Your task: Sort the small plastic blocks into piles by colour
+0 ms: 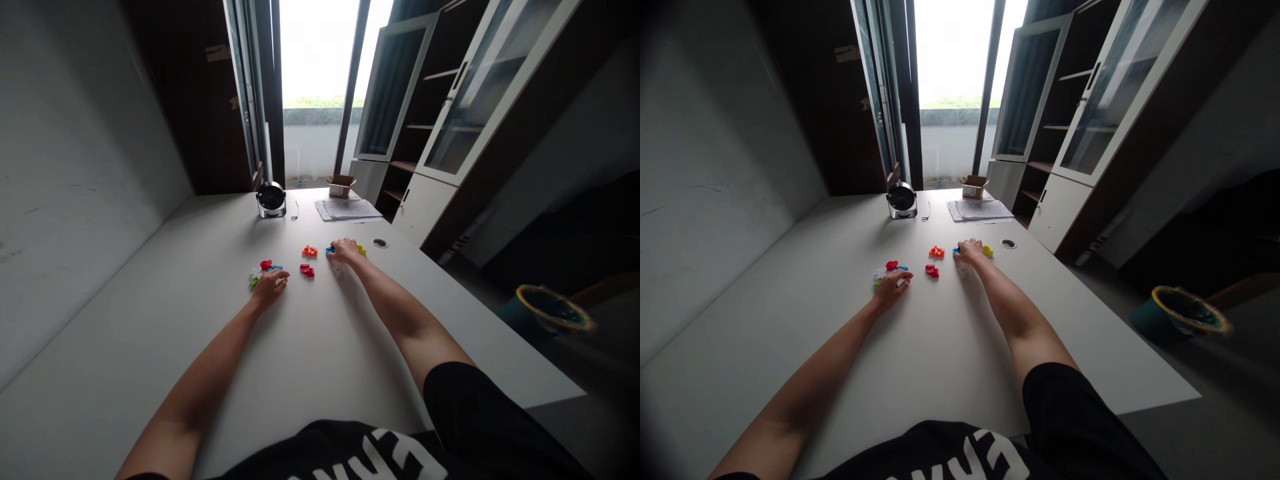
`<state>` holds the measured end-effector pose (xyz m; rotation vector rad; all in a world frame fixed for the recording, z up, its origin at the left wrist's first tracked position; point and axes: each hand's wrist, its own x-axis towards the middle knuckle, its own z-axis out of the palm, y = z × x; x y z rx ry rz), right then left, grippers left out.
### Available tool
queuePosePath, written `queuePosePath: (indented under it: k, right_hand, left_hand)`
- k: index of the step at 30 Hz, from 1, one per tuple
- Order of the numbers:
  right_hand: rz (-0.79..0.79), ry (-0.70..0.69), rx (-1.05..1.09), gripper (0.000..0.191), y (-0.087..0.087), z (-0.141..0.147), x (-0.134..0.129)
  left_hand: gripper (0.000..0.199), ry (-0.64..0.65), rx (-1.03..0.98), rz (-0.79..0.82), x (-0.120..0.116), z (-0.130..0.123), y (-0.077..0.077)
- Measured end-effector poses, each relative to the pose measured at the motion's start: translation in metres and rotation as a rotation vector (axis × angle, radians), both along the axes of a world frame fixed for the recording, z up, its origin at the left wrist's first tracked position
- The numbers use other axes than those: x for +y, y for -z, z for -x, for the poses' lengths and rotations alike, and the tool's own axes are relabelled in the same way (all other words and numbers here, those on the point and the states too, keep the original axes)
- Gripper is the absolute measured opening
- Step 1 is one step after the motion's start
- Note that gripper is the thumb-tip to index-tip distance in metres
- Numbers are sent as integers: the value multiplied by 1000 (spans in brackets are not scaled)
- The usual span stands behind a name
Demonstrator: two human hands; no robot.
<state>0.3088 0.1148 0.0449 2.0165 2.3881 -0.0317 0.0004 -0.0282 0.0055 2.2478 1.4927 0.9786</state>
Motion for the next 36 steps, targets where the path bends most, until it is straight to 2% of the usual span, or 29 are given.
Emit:
queuePosePath:
  k: [10,16,20,22,25,28,30,36]
  right_hand:
    - [2,14,11,41,6,1,3]
    - [2,30,39,53,5,4,0]
    - [-21,32,23,49,3,7,-4]
    - [-32,36,23,49,1,7,-7]
    - [-85,30,60,47,-1,8,-12]
    - [-178,22,193,37,-1,13,-24]
    - [-222,7,326,28,0,21,-38]
    - [-317,-246,606,15,9,54,-103]
  left_hand:
    - [23,0,14,-10,-2,-1,-2]
    - [22,-1,17,-6,-3,-3,-4]
    - [22,-3,18,-31,-4,-4,-5]
    - [21,-48,28,-58,-3,-2,-5]
    - [22,-222,39,-107,0,2,-6]
    - [24,-395,59,-116,4,7,-5]
    - [27,-441,89,-99,6,9,-4]
    - [43,-341,182,-122,5,7,5]
